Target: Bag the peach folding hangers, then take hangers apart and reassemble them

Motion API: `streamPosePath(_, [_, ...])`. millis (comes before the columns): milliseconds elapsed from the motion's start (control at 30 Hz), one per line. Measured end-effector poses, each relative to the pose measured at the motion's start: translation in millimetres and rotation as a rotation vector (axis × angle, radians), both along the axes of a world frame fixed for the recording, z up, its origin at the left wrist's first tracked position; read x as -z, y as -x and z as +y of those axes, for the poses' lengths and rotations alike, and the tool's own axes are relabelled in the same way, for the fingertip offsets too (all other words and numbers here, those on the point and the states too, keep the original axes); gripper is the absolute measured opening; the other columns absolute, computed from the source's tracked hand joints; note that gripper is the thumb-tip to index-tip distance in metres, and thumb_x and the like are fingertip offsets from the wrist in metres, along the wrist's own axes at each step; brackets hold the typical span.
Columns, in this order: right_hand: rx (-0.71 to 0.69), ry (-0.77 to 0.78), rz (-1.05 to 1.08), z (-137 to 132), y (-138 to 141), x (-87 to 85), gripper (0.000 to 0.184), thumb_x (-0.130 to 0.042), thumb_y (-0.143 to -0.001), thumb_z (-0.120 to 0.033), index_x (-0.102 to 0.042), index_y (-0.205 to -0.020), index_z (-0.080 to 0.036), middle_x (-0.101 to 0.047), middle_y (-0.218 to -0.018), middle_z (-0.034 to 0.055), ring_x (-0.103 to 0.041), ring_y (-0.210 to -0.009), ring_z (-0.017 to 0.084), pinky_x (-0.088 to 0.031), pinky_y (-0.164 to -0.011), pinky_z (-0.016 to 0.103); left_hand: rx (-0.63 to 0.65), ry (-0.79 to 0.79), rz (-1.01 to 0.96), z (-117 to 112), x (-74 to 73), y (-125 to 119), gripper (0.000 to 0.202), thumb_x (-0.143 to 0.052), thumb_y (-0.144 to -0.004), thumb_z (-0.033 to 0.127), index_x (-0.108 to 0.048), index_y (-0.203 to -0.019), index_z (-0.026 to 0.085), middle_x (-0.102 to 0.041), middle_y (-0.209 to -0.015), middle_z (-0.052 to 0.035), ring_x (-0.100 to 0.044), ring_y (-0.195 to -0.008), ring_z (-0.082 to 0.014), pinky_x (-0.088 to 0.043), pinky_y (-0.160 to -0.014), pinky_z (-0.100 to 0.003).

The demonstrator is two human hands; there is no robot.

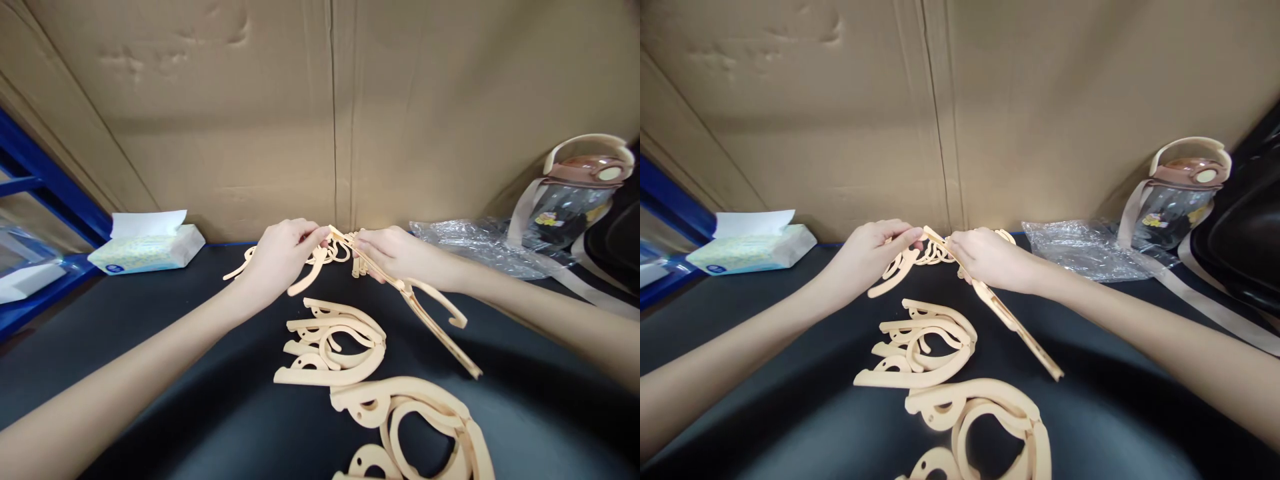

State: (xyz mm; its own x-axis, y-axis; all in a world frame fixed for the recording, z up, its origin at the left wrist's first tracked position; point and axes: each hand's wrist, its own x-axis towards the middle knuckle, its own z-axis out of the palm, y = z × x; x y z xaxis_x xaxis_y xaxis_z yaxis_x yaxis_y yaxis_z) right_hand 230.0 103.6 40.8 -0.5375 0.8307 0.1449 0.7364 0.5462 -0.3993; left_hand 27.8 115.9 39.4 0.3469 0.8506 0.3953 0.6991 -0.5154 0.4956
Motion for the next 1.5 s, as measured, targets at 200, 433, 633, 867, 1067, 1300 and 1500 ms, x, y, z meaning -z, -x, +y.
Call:
streamPosePath(200, [-0.01, 0.216, 0.237, 25, 0, 5.9, 0.029, -0.041, -0.097, -0.02, -0.056, -0.072, -0.019, -0.059, -0.053, -0.0022, -0.054, -0.049, 0.011, -0.041, -0.053, 0.023, -0.076, 0.009, -0.031, 6, 5.9, 4, 0.034, -0.052, -0.086, 0.041, -0.067, -0.067, 0.019, -0.058, -0.059, -0.0004, -0.046, -0.059, -0.0163, -0.03, -0.06, -0.029])
streamPosePath(433, [0.138, 0.278, 0.513, 58, -34, 12.2, 0.024, -0.042, -0.093, -0.022, -0.056, -0.073, -0.019, -0.049, -0.047, -0.0042, -0.041, -0.039, 0.01, -0.031, -0.04, 0.024, -0.203, 0.105, -0.128, 22, 12.4, 32, 0.038, -0.058, -0.082, 0.053, -0.072, -0.072, 0.02, -0.06, -0.056, -0.0006, -0.047, -0.054, -0.0169, -0.028, -0.055, -0.028])
streamPosePath(633, [0.267, 0.277, 0.864, 55, -42, -2.5, 0.015, -0.048, -0.089, -0.023, -0.061, -0.084, -0.018, -0.047, -0.048, -0.005, -0.03, -0.039, 0.01, -0.023, -0.04, 0.028, -0.33, 0.155, -0.241, 64, 29.9, 70, 0.027, -0.072, -0.072, 0.046, -0.069, -0.078, 0.019, -0.07, -0.077, -0.0052, -0.061, -0.074, -0.0224, -0.041, -0.069, -0.029])
streamPosePath(867, [0.306, 0.249, 1.179, 48, -31, -6.3, 0.011, -0.042, -0.091, -0.02, -0.048, -0.082, -0.023, -0.064, -0.073, 0.0003, -0.049, -0.049, 0.01, -0.045, -0.05, 0.026, -0.274, 0.172, -0.326, 52, 30.9, 54, 0.044, -0.056, -0.083, 0.059, -0.068, -0.092, 0.018, -0.067, -0.108, -0.012, -0.054, -0.113, -0.0301, -0.045, -0.088, -0.034])
streamPosePath(1067, [0.226, 0.153, 1.187, 39, -19, 13.4, 0.022, -0.067, -0.075, -0.015, -0.046, -0.076, -0.023, -0.072, -0.087, 0.0019, -0.07, -0.081, 0.014, -0.055, -0.081, 0.03, 0.266, 0.849, -0.845, 19, 22.7, 11, 0.03, -0.065, -0.085, 0.041, -0.07, -0.091, 0.012, -0.072, -0.095, -0.0139, -0.068, -0.09, -0.0241, -0.055, -0.082, -0.033])
streamPosePath(1300, [0.221, -0.128, 0.607, 40, -21, 29.5, 0.031, -0.079, -0.068, -0.041, -0.057, -0.069, -0.02, -0.071, -0.074, 0.0034, -0.066, -0.07, 0.018, -0.048, -0.063, 0.031, 0.164, 0.85, -1.145, 5, 13.5, 0, 0.016, -0.052, -0.081, 0.005, -0.062, -0.088, 0.014, -0.07, -0.089, -0.0081, -0.067, -0.076, -0.0149, -0.054, -0.061, -0.021])
streamPosePath(1500, [0.073, -0.208, 0.098, 29, -18, 30.5, 0.028, -0.056, -0.094, -0.042, -0.063, -0.103, -0.017, -0.071, -0.071, 0.0013, -0.062, -0.061, 0.015, -0.038, -0.058, 0.025, 0.195, 1.124, -1.054, -2, 12.6, -4, 0.016, -0.051, -0.089, 0.028, -0.06, -0.088, 0.015, -0.064, -0.076, -0.0078, -0.06, -0.064, -0.0144, -0.033, -0.04, -0.017])
